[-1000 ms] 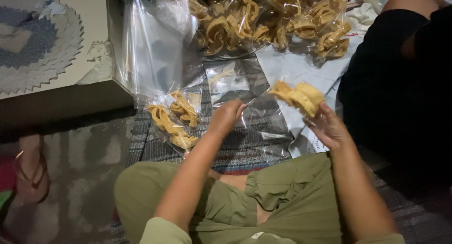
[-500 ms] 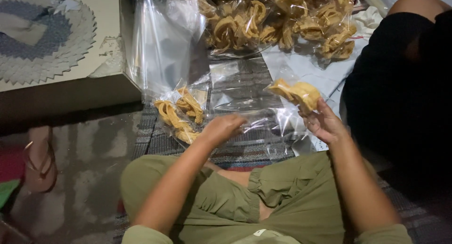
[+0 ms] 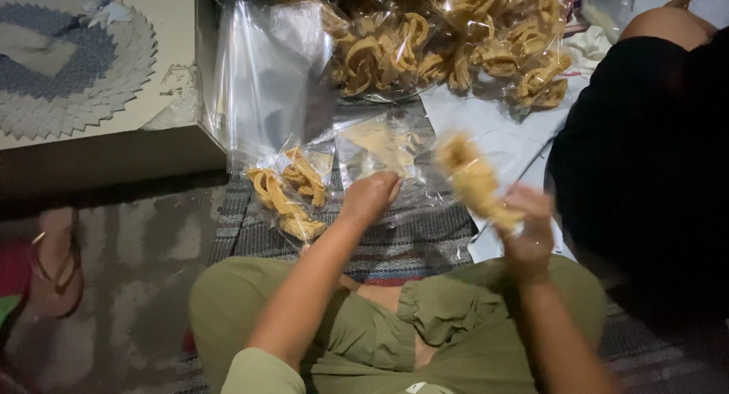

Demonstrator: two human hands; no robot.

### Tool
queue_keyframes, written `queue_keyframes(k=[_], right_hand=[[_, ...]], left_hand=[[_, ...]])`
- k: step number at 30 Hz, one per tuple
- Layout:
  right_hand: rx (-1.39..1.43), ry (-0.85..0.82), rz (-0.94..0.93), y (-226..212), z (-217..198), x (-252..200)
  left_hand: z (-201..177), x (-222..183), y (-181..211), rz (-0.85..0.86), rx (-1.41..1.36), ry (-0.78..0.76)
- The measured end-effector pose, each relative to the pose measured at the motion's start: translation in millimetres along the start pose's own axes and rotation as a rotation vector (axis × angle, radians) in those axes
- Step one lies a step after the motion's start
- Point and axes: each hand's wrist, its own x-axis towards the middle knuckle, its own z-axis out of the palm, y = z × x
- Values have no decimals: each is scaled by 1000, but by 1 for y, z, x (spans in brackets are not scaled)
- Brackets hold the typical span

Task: The person places pieces of fried snacks into clear plastic bags by hand.

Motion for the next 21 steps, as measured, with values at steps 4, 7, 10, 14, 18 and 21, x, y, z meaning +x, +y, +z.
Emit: queue_keyframes(k=[4, 7, 10, 14, 18, 21], right_hand=[[82, -252, 266, 8, 15, -27], [302, -221, 646, 17, 16, -25], [279, -189, 944, 34, 16, -23], [424, -86, 1148, 35, 19, -25], [515, -80, 1263, 16, 23, -10], [574, -3, 1289, 22, 20, -14]], left_hand=[[-11, 9, -3, -39, -66, 13], [-23, 10, 3, -65, -47, 78], [-28, 5, 12, -141, -98, 97], [-16, -3, 33, -8, -16, 187], [-43, -16, 69, 162, 77, 368], [-27, -6, 67, 194, 170, 548]])
